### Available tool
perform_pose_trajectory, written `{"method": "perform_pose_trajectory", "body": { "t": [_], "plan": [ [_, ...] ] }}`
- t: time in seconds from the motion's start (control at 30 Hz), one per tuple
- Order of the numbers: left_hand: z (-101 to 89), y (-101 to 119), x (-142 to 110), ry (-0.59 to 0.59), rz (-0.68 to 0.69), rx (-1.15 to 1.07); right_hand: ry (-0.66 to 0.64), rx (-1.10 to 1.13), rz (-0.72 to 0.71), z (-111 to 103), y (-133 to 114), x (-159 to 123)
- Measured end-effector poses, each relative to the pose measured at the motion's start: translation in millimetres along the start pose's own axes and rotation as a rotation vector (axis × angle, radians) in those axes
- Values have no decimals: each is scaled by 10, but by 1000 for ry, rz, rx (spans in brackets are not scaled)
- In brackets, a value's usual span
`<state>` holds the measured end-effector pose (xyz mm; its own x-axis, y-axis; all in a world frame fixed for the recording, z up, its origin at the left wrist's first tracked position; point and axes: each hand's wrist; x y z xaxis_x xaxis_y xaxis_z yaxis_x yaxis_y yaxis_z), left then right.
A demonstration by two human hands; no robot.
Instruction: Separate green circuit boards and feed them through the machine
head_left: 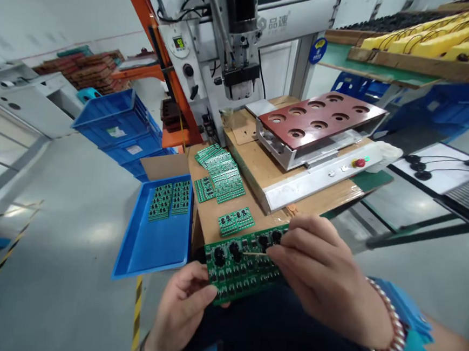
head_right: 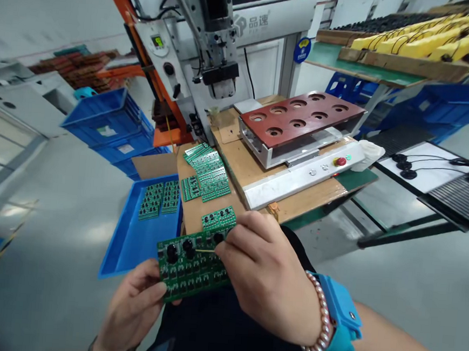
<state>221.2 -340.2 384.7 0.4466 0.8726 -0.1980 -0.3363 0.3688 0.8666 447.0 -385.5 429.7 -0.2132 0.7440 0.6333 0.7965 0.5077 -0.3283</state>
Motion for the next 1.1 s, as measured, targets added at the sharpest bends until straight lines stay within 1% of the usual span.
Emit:
{"method": "perform_pose_trajectory", "body": {
  "t": [0.13,0.3,0.6,0.9,1.1],
  "plan": [
    [4,6,9,10,13,1,-14,10,0,-13,-9,-7],
    [8,9,-14,-17,18,23,-39,12,1,-25,-31,-5],
    [0,6,-3,-18,4,15,-43,12,-3,-3,-33,17],
    [32,35,-9,20,-6,37,-32,-14,0,1,-26,22],
    [13,15,1,2,1,29,-46,-26,-7,-4,-38,19]
  ]
}}
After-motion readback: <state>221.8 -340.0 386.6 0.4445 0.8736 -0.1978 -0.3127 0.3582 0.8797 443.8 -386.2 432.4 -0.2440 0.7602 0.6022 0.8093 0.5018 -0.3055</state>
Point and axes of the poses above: each hand's wrist, its own x-axis towards the middle knuckle, its own z-axis out of the palm, y = z × x, and after that the axes turned 4 degrees about -x, right-handed
